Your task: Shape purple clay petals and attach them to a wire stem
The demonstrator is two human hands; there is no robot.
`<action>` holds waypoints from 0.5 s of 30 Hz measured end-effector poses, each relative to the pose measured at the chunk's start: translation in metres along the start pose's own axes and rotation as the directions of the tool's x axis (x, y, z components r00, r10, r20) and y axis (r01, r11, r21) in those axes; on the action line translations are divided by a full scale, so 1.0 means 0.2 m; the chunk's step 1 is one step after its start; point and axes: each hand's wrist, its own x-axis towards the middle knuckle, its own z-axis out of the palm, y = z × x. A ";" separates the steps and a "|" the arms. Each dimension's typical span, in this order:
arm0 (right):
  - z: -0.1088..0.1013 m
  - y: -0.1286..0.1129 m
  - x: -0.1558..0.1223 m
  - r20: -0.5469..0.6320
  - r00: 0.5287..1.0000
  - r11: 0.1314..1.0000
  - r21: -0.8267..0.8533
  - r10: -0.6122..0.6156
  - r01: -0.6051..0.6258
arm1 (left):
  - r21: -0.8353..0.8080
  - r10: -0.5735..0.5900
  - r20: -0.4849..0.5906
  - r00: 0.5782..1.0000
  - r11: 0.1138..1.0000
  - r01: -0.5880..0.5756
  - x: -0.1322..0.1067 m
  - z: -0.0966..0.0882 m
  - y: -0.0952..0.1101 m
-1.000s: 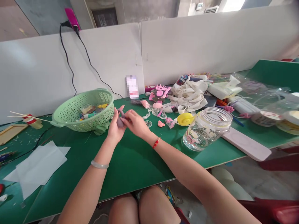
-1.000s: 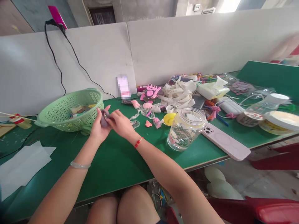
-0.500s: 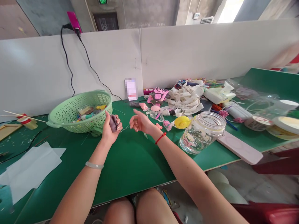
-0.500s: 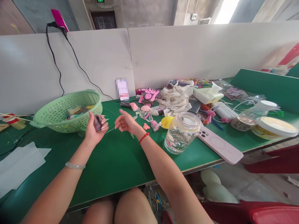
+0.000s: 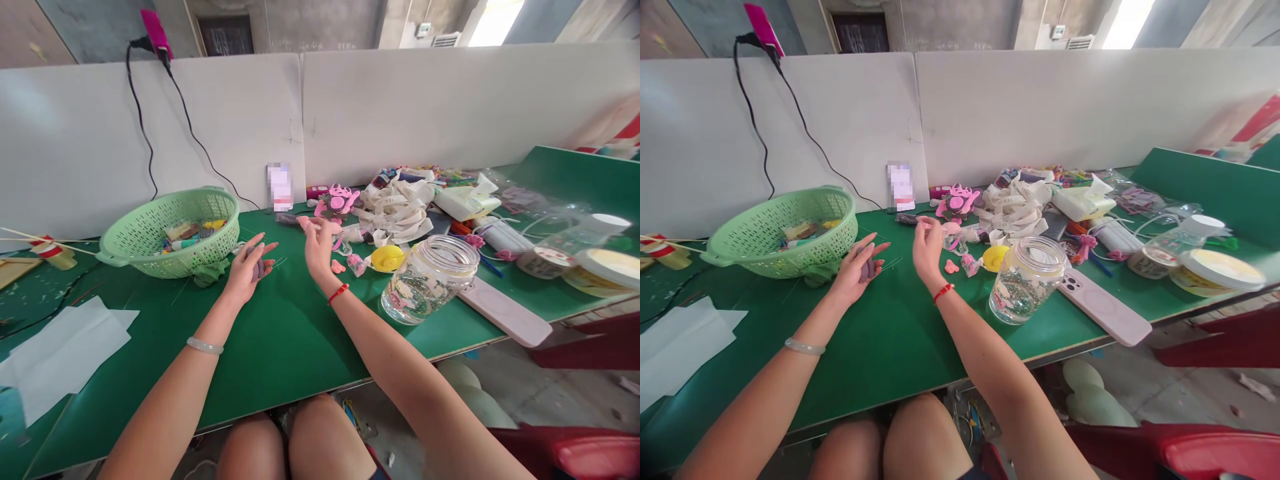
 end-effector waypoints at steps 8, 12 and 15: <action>0.19 -0.09 -0.24 0.490 0.793 0.729 0.382 0.362 -0.568 | 0.493 0.472 0.166 0.866 0.721 -0.487 -0.10 0.19 -0.10; 0.17 -0.14 -0.24 0.619 0.696 0.651 0.365 0.365 -0.666 | 0.569 0.611 0.280 0.741 0.516 -0.640 -0.09 0.22 -0.05; 0.19 -0.15 -0.28 0.651 0.678 0.651 0.357 0.341 -0.670 | 0.589 0.608 0.251 0.753 0.522 -0.618 -0.02 0.17 0.01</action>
